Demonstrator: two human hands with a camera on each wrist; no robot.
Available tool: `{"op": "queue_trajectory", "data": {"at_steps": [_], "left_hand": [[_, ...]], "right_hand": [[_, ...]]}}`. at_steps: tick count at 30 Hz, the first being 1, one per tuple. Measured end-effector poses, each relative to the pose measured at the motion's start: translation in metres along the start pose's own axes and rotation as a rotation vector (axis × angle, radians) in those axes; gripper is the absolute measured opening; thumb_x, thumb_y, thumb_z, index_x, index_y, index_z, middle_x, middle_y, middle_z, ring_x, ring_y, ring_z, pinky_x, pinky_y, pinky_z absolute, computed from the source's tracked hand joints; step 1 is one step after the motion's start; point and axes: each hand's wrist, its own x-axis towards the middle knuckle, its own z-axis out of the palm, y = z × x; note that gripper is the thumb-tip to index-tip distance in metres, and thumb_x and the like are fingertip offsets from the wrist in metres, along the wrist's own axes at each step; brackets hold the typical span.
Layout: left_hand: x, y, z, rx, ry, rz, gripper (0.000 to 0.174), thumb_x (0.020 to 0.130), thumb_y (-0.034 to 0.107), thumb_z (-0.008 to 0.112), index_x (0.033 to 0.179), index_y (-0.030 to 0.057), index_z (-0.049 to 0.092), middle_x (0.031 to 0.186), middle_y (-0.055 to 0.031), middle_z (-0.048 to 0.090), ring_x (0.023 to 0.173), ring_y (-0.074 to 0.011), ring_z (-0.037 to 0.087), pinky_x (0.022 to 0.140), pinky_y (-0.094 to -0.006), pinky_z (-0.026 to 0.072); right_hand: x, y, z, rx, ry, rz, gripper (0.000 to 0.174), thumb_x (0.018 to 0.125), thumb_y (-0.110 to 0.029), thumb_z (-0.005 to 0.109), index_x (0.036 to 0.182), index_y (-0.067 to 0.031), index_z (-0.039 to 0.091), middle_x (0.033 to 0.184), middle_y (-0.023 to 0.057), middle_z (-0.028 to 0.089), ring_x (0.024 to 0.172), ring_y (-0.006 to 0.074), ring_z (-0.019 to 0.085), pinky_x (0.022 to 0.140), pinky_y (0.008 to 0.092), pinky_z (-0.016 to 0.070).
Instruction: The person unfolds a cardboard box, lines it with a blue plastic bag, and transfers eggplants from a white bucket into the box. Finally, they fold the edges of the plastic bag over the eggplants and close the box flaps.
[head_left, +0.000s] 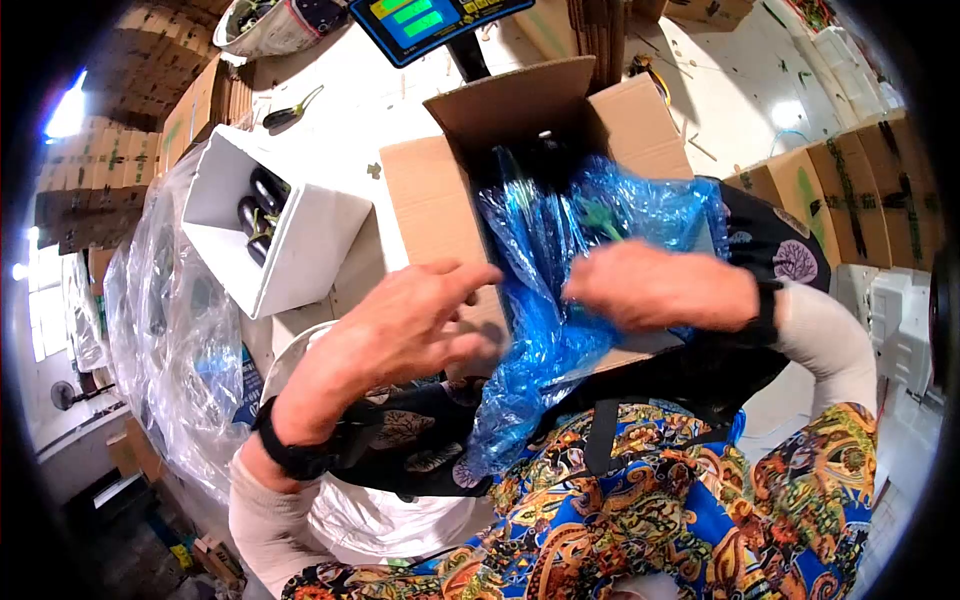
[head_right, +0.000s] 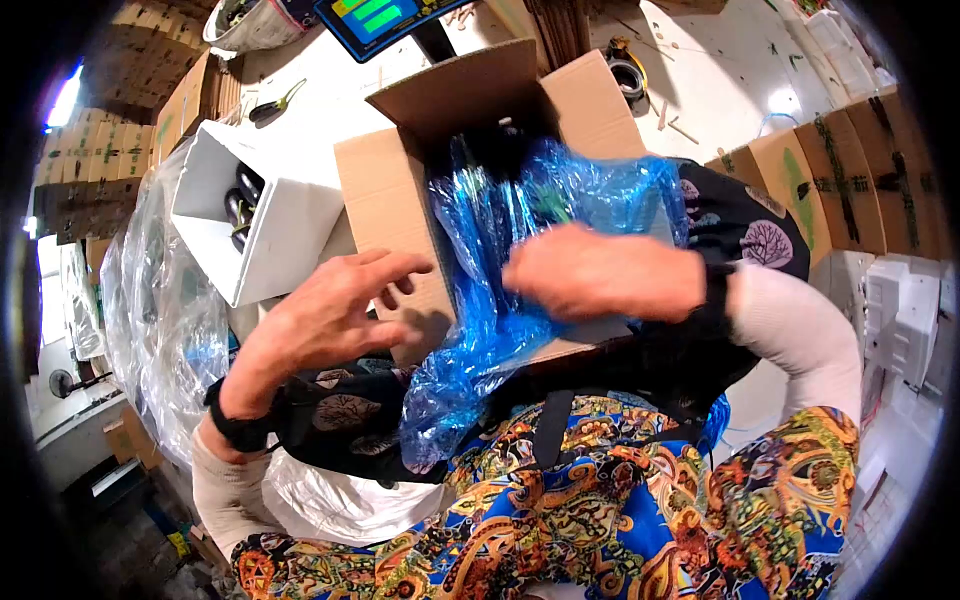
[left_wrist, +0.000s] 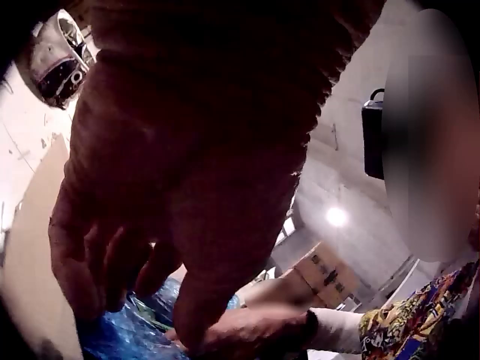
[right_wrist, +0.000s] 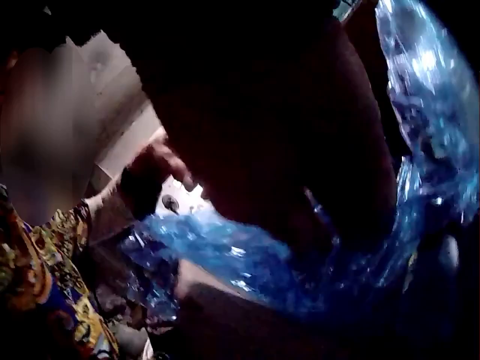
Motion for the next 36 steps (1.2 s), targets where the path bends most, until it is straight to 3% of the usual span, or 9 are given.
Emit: {"op": "queue_trajectory", "data": {"at_steps": [5, 7, 12, 16, 19, 27, 29, 32, 36], "left_hand": [[-0.025, 0.006, 0.020, 0.204, -0.213, -0.081, 0.102, 0.067, 0.052, 0.079, 0.141, 0.0030, 0.030, 0.100, -0.0248, 0.064, 0.086, -0.0426, 0.064, 0.074, -0.0444, 0.0528], [-0.023, 0.016, 0.041, 0.118, -0.119, -0.060, 0.111, 0.067, 0.039, 0.082, 0.146, 0.0018, 0.014, 0.090, -0.0271, 0.062, 0.083, -0.0471, 0.061, 0.073, -0.0491, 0.0496], [0.008, 0.010, 0.063, 0.105, -0.064, 0.060, 0.065, 0.069, -0.002, 0.069, 0.130, 0.0040, 0.046, 0.094, -0.0201, 0.064, 0.089, -0.0404, 0.061, 0.077, -0.0443, 0.0500], [0.041, 0.018, 0.054, -0.002, -0.051, 0.218, 0.033, 0.066, -0.005, 0.064, 0.098, 0.0019, 0.059, 0.091, -0.0180, 0.063, 0.090, -0.0392, 0.060, 0.078, -0.0437, 0.0488], [0.082, 0.004, 0.044, 0.075, 0.373, 0.248, 0.040, 0.062, -0.008, 0.059, 0.100, 0.0018, 0.060, 0.091, -0.0183, 0.063, 0.090, -0.0395, 0.060, 0.078, -0.0443, 0.0487], [0.128, -0.030, 0.037, 0.212, 0.339, 0.275, 0.032, 0.069, 0.004, 0.058, 0.098, 0.0098, 0.069, 0.085, -0.0201, 0.066, 0.083, -0.0409, 0.063, 0.073, -0.0464, 0.0520], [0.135, -0.037, 0.019, -0.069, 0.479, 0.125, 0.024, 0.073, 0.006, 0.057, 0.093, 0.0069, 0.069, 0.085, -0.0195, 0.067, 0.082, -0.0391, 0.064, 0.075, -0.0431, 0.0523], [0.139, -0.048, 0.008, -0.241, 0.434, -0.069, 0.018, 0.093, 0.009, 0.048, 0.094, 0.0019, 0.065, 0.076, -0.0001, 0.065, 0.066, -0.0054, 0.058, 0.059, -0.0230, 0.0482], [0.142, -0.048, 0.014, -0.259, 0.444, -0.081, 0.018, 0.093, 0.010, 0.049, 0.095, 0.0020, 0.064, 0.074, 0.0008, 0.063, 0.064, -0.0061, 0.055, 0.059, -0.0241, 0.0475]], "right_hand": [[-0.074, 0.030, -0.041, -0.352, 0.782, 0.196, 0.048, 0.082, -0.027, 0.069, 0.117, -0.0019, 0.050, 0.119, 0.0182, 0.050, 0.105, 0.0370, 0.055, 0.087, 0.0427, 0.0488], [-0.089, 0.027, -0.039, -0.176, 0.580, 0.385, 0.048, 0.079, -0.030, 0.071, 0.114, -0.0030, 0.050, 0.112, 0.0183, 0.056, 0.102, 0.0378, 0.057, 0.084, 0.0438, 0.0493], [-0.077, 0.020, -0.013, 0.003, 0.177, 0.393, 0.021, 0.082, -0.019, 0.064, 0.094, -0.0026, 0.059, 0.087, 0.0191, 0.062, 0.091, 0.0385, 0.060, 0.079, 0.0443, 0.0497], [-0.051, 0.012, -0.011, 0.276, 0.412, 0.049, 0.026, 0.086, -0.022, 0.061, 0.103, -0.0035, 0.062, 0.106, 0.0191, 0.063, 0.104, 0.0349, 0.057, 0.088, 0.0408, 0.0463], [-0.029, 0.015, -0.007, 0.449, 0.296, 0.078, 0.032, 0.087, -0.025, 0.061, 0.110, -0.0031, 0.061, 0.112, 0.0180, 0.062, 0.109, 0.0336, 0.055, 0.093, 0.0398, 0.0431], [-0.052, 0.006, -0.027, 0.848, 0.244, 0.345, 0.059, 0.084, -0.035, 0.070, 0.128, -0.0007, 0.050, 0.123, 0.0184, 0.056, 0.110, 0.0261, 0.055, 0.092, 0.0367, 0.0460], [-0.063, 0.005, -0.024, 0.588, 0.362, 0.264, 0.080, 0.072, -0.050, 0.077, 0.125, 0.0031, 0.049, 0.109, 0.0197, 0.061, 0.094, 0.0289, 0.061, 0.082, 0.0384, 0.0501], [-0.062, -0.015, -0.019, 0.135, 0.232, 0.342, 0.072, 0.066, -0.057, 0.077, 0.099, 0.0019, 0.052, 0.071, 0.0201, 0.059, 0.072, 0.0428, 0.059, 0.064, 0.0467, 0.0468], [-0.038, 0.003, 0.027, -0.037, 0.202, 0.109, 0.041, 0.078, -0.036, 0.073, 0.085, 0.0012, 0.057, 0.069, 0.0213, 0.060, 0.068, 0.0417, 0.059, 0.060, 0.0496, 0.0457]]}}
